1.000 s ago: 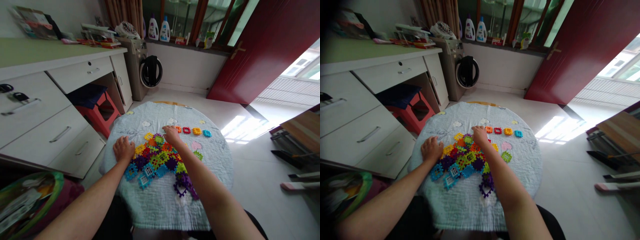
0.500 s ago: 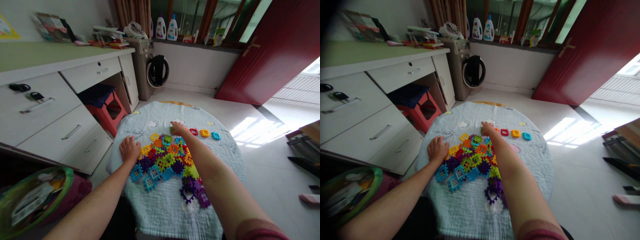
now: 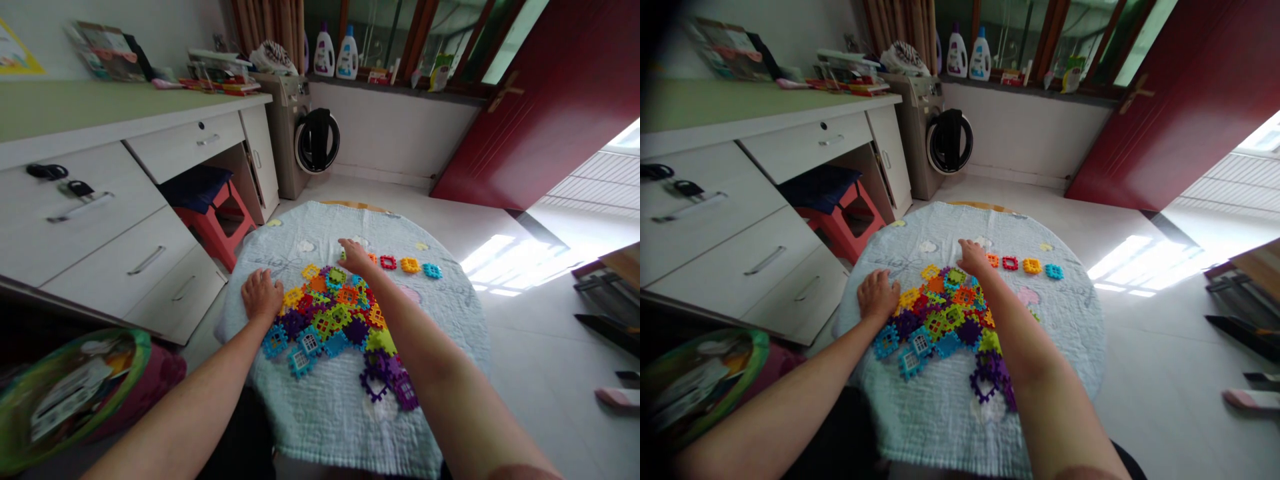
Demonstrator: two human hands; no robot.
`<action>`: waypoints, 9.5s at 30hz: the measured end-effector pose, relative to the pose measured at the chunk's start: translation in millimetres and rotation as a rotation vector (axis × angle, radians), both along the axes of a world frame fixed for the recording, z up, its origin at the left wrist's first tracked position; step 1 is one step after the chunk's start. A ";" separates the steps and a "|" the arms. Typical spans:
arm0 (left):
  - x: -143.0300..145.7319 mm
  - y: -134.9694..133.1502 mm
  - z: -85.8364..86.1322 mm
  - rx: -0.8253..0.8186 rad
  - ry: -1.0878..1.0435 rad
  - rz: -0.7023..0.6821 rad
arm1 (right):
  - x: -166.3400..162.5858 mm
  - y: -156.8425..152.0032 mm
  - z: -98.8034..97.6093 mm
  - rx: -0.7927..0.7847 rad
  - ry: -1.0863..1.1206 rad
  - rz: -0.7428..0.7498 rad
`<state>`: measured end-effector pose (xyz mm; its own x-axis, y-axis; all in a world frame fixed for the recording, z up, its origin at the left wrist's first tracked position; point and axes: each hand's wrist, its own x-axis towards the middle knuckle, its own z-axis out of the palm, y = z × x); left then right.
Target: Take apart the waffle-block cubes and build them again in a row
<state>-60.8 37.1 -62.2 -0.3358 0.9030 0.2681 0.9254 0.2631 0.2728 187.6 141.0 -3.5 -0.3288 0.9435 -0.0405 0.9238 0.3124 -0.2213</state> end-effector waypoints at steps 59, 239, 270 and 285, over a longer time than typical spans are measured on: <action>39.2 -51.7 56.0 -0.428 -0.111 -0.715 | 47.5 -195.5 8.4 0.066 0.055 -0.156; 26.4 -8.8 67.0 -0.530 -0.254 -0.525 | 91.5 -166.7 8.9 -0.061 0.130 -0.047; 21.8 10.3 55.6 -0.565 -0.228 -0.524 | 282.9 -57.7 -4.8 0.049 -0.038 -0.528; 14.3 9.8 56.4 -0.598 -0.253 -0.491 | 281.8 -22.7 -29.5 -0.061 -0.136 -0.488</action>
